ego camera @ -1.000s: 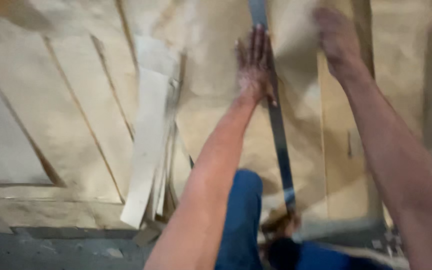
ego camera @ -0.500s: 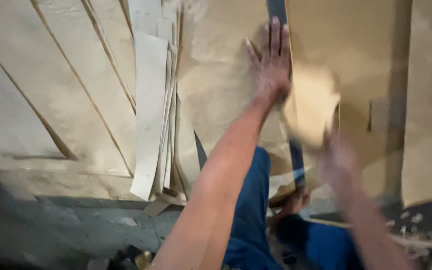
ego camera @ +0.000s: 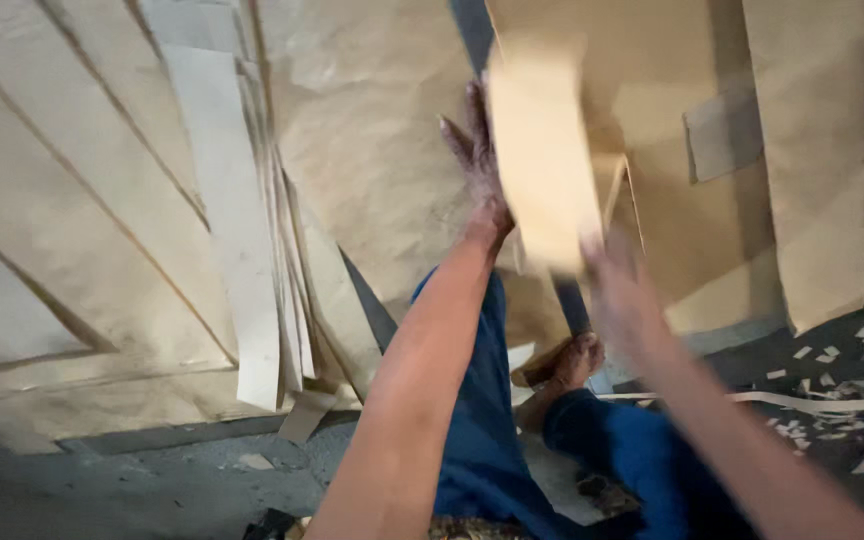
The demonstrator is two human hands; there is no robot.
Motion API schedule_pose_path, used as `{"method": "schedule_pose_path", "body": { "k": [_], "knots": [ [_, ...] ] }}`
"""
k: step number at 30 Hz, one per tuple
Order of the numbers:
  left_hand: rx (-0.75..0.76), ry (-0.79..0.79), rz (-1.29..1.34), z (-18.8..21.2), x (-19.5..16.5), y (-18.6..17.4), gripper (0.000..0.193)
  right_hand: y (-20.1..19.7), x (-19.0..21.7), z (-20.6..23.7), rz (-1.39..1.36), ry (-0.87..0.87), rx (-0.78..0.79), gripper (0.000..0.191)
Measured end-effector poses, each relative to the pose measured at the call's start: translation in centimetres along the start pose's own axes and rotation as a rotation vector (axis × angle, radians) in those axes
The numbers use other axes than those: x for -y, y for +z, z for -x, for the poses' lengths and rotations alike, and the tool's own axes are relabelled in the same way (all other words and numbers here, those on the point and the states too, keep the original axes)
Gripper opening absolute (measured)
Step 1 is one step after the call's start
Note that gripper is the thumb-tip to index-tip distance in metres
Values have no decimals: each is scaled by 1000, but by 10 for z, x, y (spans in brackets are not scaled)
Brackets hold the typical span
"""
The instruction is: The person sits on the floor and uses a metal ruler and a small cutting tool to slice long strips from a large sheet of brown paper. They repeatedly align the ruler, cut along the edge, and peel away the strips, accumulating a pile of cut pieces.
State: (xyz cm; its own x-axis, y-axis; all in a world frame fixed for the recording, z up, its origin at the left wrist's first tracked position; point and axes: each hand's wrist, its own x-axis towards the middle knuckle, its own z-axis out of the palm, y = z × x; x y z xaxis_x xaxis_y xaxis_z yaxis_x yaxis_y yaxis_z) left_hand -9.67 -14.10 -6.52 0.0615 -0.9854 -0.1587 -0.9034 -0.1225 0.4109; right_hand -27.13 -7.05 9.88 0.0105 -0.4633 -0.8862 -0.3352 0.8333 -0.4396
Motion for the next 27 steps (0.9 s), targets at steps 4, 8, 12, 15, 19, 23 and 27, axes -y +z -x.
{"method": "schedule_pose_path", "body": {
  "k": [4, 8, 12, 15, 19, 23, 27],
  "knots": [
    [282, -35, -509, -6, 6, -3, 83, 18, 83, 59, -753, 197, 50, 46],
    [76, 23, -113, -7, -12, -44, 114, -1, 172, -48, -62, -495, -87, 41],
    [404, -53, -251, 58, -53, -56, 129, -31, 129, -144, 383, -805, 3, 42],
    [544, -132, -182, 84, -62, -44, 118, -40, 31, -168, 364, -711, -29, 38],
    [47, 19, -208, 87, -49, -16, 86, -31, -79, -140, 0, -430, 64, 28],
    [343, -137, -169, 111, -28, 22, 84, -18, -101, -27, -720, -167, 167, 19],
    [315, -48, -755, 128, -12, 48, 77, -11, -67, 81, -664, 312, 87, 30]
  ]
}}
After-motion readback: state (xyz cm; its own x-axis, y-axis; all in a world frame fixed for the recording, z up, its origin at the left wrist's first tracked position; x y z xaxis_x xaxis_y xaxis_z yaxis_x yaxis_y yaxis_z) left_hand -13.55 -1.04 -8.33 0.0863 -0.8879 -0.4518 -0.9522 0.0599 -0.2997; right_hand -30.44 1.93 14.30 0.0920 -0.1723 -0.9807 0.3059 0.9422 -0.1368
